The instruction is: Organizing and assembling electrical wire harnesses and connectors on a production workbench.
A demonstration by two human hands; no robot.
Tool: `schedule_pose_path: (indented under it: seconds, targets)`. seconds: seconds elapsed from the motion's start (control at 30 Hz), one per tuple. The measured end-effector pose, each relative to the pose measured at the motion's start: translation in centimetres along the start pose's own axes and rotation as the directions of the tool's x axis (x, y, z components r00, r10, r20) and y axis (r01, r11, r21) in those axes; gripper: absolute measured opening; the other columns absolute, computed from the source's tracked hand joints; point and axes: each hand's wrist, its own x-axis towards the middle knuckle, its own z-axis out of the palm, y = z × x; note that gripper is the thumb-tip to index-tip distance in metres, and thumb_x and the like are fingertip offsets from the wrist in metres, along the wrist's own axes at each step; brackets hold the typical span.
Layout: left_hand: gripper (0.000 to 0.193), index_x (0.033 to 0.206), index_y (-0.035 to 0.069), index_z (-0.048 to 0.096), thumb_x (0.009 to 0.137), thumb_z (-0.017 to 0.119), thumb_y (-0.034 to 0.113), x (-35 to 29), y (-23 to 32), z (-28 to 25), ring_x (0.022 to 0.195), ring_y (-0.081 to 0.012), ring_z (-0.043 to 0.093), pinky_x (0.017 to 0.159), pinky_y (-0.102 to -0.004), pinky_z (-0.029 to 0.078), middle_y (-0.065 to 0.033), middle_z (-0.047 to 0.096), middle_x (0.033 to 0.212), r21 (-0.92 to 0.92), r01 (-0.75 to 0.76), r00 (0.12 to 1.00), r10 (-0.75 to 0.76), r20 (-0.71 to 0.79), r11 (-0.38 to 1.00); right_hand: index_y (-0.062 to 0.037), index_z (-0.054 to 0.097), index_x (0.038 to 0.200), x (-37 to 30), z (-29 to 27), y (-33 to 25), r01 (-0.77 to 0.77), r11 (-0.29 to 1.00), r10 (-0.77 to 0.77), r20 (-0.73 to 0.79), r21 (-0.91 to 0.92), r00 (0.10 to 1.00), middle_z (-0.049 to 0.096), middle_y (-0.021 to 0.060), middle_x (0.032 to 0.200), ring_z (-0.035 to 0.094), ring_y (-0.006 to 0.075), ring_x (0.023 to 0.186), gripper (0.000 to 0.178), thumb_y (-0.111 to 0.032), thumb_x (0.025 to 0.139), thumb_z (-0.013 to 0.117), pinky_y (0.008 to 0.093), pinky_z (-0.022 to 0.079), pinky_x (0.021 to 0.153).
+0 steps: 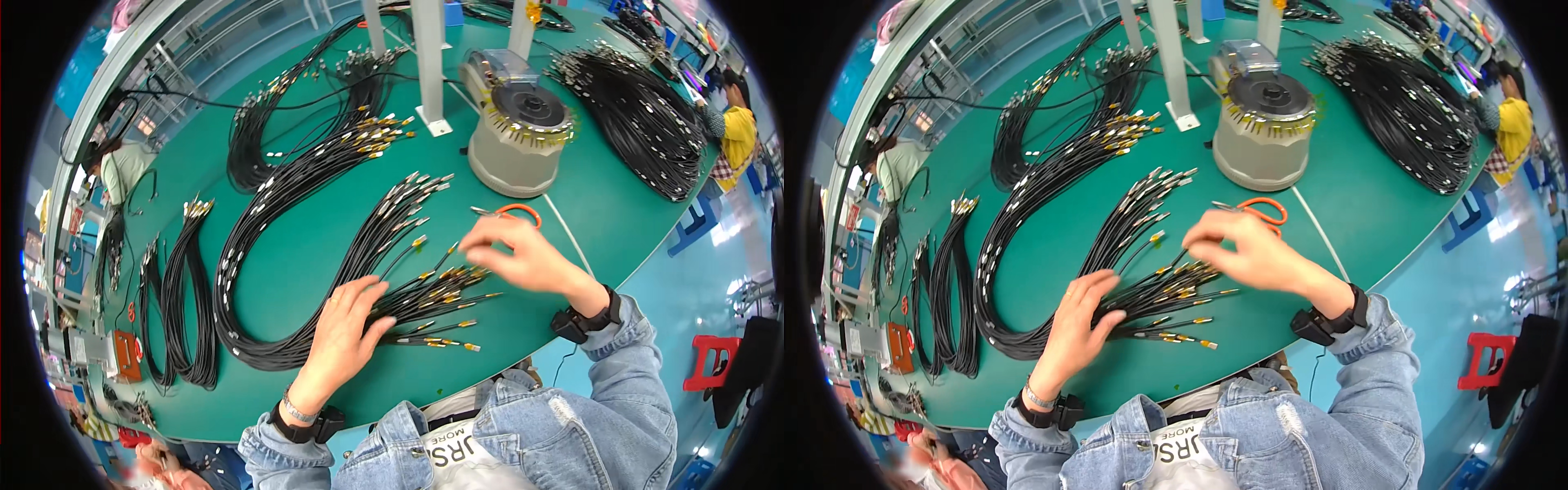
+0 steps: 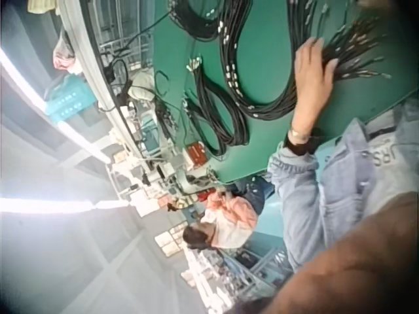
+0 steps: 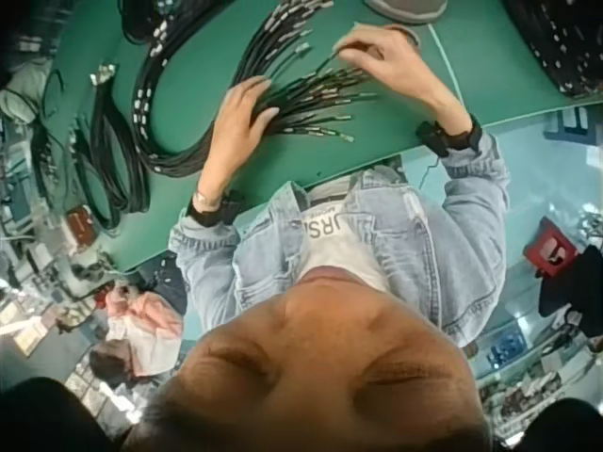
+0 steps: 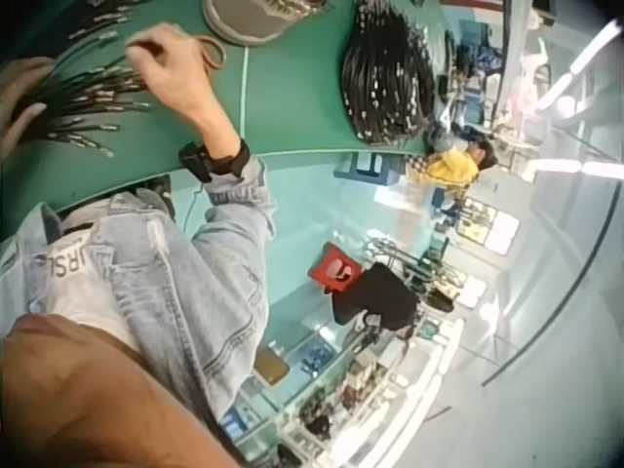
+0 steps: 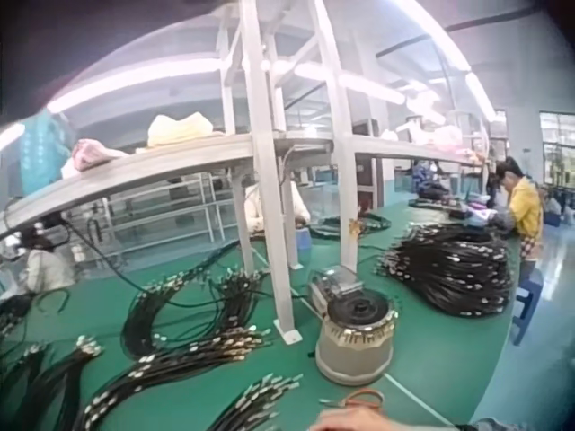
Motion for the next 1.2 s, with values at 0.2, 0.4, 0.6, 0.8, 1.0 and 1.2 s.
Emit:
schedule_pose_path:
  seconds: [0.2,0.4,0.6,0.8,1.0,1.2]
  targets:
    - [0.032,0.107,0.001,0.054,0.078,0.065,0.01,6.8,-1.7,4.6,0.089,-0.0287,0.056,0.076,-0.0355,0.046,-0.0123,0.059,0.1,-0.049,0.042,0.991,-0.048,-0.124,0.998,0.001,0.059,0.093,0.3,-2.6,2.9,-0.261,0.811,0.515,-0.426,0.524,0.744,0.058,-0.0001,0.079,0.051,0.0055,0.074,0.016,-0.014,0.088,0.057,0.0214,0.042,0.068]
    - [0.018,0.099,-0.001,0.057,0.083,0.06,0.007,7.4,-2.0,5.1,0.059,-0.0118,0.055,0.055,-0.0243,0.044,-0.004,0.061,0.071,-0.33,0.267,0.96,-0.28,0.008,0.905,0.0007,0.059,0.098,0.7,0.8,3.1,-0.29,0.802,0.474,-0.261,0.522,0.841,0.058,0.0025,0.089,0.053,0.0086,0.082,0.019,-0.014,0.087,0.058,0.0241,0.043,0.075]
    - [0.015,0.099,-0.001,0.056,0.087,0.057,0.007,5.8,0.2,3.8,0.056,-0.0037,0.049,0.051,-0.0173,0.039,-0.0016,0.059,0.07,-0.683,0.266,0.931,-0.366,-0.001,0.68,-0.0002,0.056,0.105,1.7,4.4,1.1,-0.2,0.927,0.289,-0.266,0.316,0.92,0.058,0.008,0.101,0.055,0.0181,0.094,0.028,-0.018,0.084,0.06,0.0334,0.043,0.085]
    - [0.012,0.096,-0.001,0.055,0.087,0.057,0.006,4.9,1.2,3.1,0.053,-0.0026,0.047,0.047,-0.0159,0.036,-0.0016,0.058,0.07,-0.802,0.247,0.91,-0.415,-0.001,0.544,-0.0021,0.055,0.108,2.1,4.8,-1.0,-0.134,0.99,0.143,-0.376,0.051,0.916,0.056,0.0091,0.103,0.052,0.0198,0.1,0.031,-0.018,0.082,0.062,0.0344,0.04,0.089]
    - [0.009,0.091,0.0,0.056,0.087,0.058,0.007,4.5,1.6,2.5,0.051,-0.0015,0.045,0.044,-0.0148,0.032,-0.0014,0.057,0.068,-0.844,0.27,0.89,-0.454,0.036,0.463,-0.0017,0.056,0.103,3.0,5.4,-1.4,-0.276,0.918,0.325,-0.142,0.284,0.935,0.055,0.0071,0.105,0.051,0.0147,0.097,0.025,-0.016,0.083,0.063,0.0297,0.04,0.086]
    - [0.008,0.088,0.0,0.057,0.086,0.059,0.008,4.5,1.5,2.4,0.05,-0.0002,0.043,0.043,-0.0145,0.028,-0.0005,0.057,0.066,-0.878,0.266,0.881,-0.47,0.054,0.397,-0.0005,0.057,0.092,3.2,7.0,-0.7,-0.271,0.737,0.407,-0.087,0.619,0.909,0.056,0.0051,0.1,0.051,0.012,0.091,0.016,-0.015,0.085,0.06,0.0286,0.042,0.081]
